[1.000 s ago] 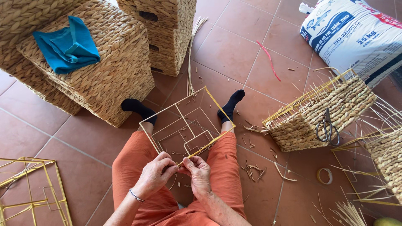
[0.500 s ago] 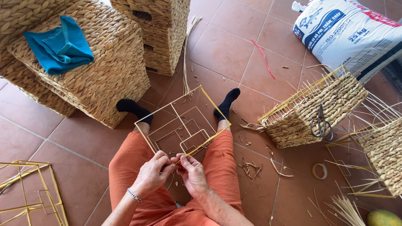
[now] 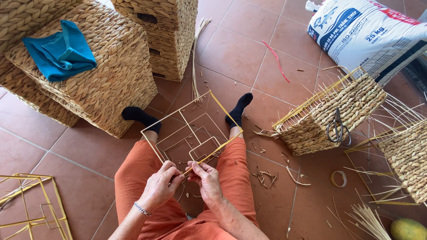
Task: The person sits on the tiled floor assembling bamboo basket frames. They hold a rectangular bamboo frame across their lap, fit and press thin bamboo strips along the frame edges, and use adhesive tape to secure the strips in place, working on one frame at a time.
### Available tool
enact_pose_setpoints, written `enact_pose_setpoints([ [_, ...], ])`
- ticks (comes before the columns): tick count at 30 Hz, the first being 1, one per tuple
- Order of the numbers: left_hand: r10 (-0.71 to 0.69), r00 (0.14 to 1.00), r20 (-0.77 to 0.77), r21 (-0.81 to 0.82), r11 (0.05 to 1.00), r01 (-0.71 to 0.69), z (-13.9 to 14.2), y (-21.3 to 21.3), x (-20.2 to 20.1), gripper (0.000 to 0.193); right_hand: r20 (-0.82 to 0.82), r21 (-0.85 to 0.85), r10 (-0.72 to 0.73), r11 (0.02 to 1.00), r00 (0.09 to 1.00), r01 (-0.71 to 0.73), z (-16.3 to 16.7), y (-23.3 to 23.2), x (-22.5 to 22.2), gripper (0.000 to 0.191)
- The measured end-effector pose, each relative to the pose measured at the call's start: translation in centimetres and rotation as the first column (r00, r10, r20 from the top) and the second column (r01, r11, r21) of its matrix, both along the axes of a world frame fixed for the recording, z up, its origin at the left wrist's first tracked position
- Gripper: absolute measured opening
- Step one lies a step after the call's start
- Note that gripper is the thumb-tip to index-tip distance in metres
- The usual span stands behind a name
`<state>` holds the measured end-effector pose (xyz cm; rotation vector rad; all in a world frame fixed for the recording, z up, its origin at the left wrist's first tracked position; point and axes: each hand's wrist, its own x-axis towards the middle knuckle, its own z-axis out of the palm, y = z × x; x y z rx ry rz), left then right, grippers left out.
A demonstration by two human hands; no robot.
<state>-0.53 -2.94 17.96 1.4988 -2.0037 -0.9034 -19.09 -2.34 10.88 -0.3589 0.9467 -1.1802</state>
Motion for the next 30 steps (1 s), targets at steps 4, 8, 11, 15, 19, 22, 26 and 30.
enact_pose_setpoints([
  [4,-0.003,1.0,0.014,0.002,1.0,0.003,0.1,0.2,-0.1,0.016,-0.108,-0.062,-0.1,0.994,0.989,0.094,-0.3,-1.6,-2.1,0.022],
  [8,-0.009,1.0,0.028,0.065,0.998,0.008,0.2,-0.1,-0.3,0.017,0.043,-0.086,-0.125,0.988,0.991,0.128,-2.2,-2.4,-3.0,0.015],
  [11,-0.018,1.0,0.025,0.099,0.995,0.015,0.4,-0.4,-0.1,0.018,0.098,-0.107,-0.114,0.986,0.989,0.125,-3.4,-2.6,-3.6,0.014],
  [15,-0.032,0.999,-0.002,0.051,0.998,0.032,0.7,-0.2,0.2,0.017,0.104,-0.099,-0.147,0.982,0.984,0.158,-3.5,-3.5,-5.1,0.018],
  [19,-0.033,0.999,0.038,0.069,0.997,0.03,0.8,-0.3,-0.2,0.016,-0.061,-0.15,-0.102,0.984,0.993,0.092,-2.5,-4.0,-6.1,0.025],
  [22,-0.051,0.998,0.049,0.054,0.997,0.048,0.8,-0.3,-0.2,0.016,-0.005,-0.153,-0.062,0.986,0.998,0.061,-1.8,-3.9,-5.9,0.028],
  [26,-0.09,0.996,0.029,-0.011,0.996,0.09,0.6,-0.4,0.2,0.015,0.174,-0.127,-0.045,0.99,0.984,0.068,-1.1,-3.8,-5.3,0.029],
  [30,-0.122,0.992,0.035,-0.005,0.992,0.122,0.2,-0.6,0.3,0.016,0.175,-0.169,-0.06,0.982,0.983,0.09,-0.5,-3.8,-5.1,0.033],
])
